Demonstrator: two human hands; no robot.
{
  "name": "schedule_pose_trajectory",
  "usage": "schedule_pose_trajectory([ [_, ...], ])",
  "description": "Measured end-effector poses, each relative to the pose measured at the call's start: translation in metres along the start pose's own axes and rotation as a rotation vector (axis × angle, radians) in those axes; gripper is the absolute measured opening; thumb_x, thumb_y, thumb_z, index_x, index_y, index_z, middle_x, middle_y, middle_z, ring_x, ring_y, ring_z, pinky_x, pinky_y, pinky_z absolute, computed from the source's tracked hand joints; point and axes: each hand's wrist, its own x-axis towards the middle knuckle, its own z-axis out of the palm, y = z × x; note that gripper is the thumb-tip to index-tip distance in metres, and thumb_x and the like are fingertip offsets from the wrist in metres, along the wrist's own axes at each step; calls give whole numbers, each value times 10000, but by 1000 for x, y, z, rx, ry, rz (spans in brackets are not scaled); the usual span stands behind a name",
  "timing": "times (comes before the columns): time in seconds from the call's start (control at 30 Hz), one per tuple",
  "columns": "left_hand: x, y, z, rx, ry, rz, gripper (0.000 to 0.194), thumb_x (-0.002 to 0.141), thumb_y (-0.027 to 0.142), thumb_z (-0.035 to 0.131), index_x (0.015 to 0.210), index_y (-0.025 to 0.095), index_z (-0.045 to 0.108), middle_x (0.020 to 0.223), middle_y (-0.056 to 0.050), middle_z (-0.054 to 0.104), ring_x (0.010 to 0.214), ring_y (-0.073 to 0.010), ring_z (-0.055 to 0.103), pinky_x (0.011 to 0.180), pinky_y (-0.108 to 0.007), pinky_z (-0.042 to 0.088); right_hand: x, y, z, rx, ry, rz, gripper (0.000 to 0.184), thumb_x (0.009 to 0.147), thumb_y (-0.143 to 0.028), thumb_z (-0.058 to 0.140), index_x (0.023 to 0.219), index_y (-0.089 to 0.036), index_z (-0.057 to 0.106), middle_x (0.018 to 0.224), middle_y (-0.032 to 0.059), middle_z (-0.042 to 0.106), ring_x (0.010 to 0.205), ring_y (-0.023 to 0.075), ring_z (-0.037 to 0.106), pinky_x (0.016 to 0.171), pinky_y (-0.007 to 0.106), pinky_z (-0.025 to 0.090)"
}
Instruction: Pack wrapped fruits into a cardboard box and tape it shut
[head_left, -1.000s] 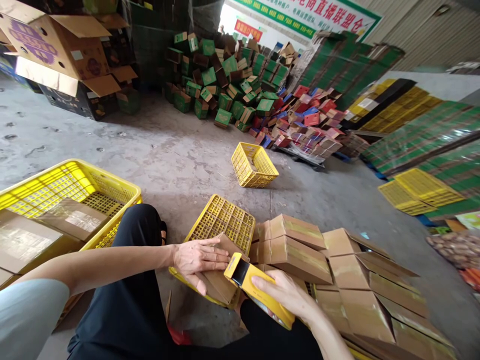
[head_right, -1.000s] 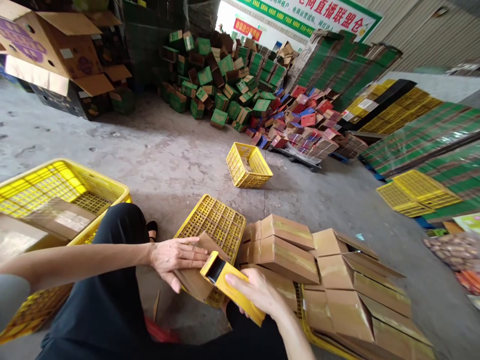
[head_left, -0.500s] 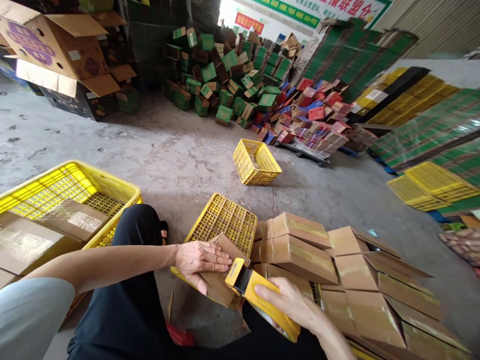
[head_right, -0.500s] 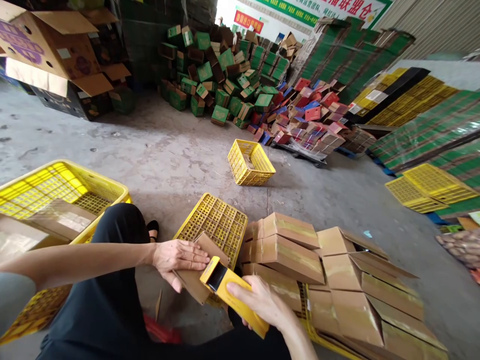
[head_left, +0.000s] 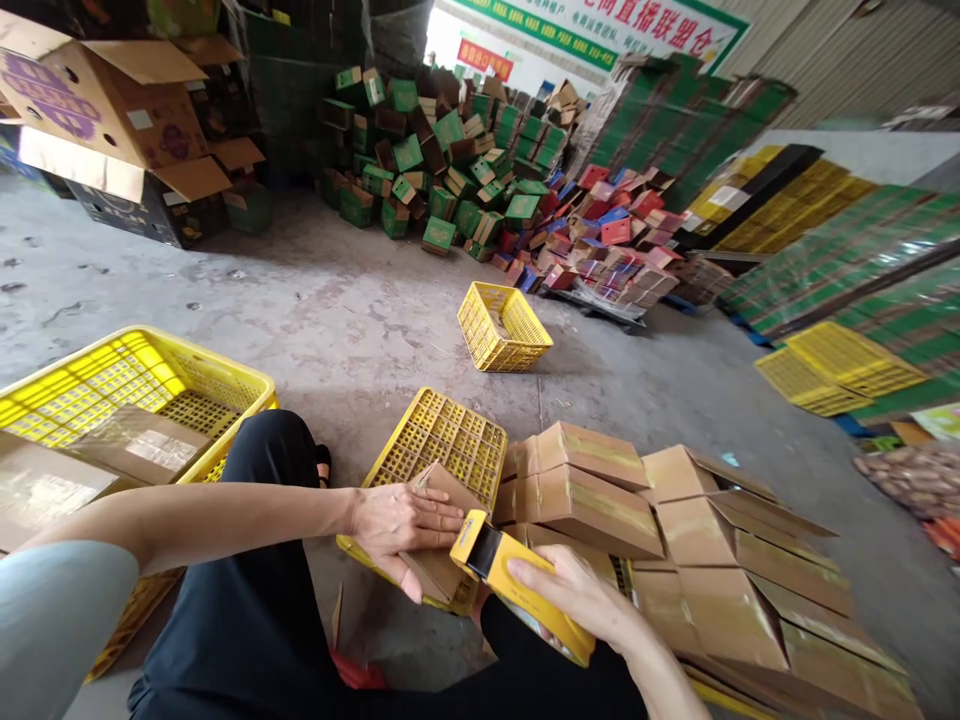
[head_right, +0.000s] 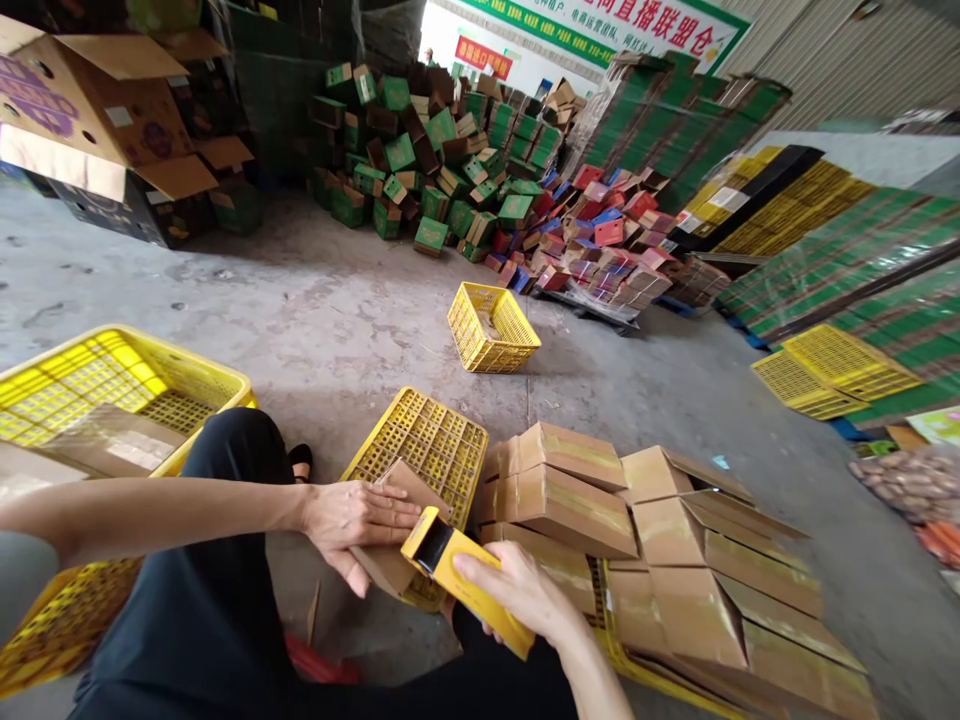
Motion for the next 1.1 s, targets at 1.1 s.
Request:
schedule_pose_trajectory([
  [1.1,16,8,10,-177,-59,-58,901,982,730,491,1557,36,483,1590,-215,470,1521,-357,404,1289,-414,318,-14,14,3,108,-9,-5,683,752,-852,674,936,-198,602,645,-1,696,567,173,682,507,225,528],
])
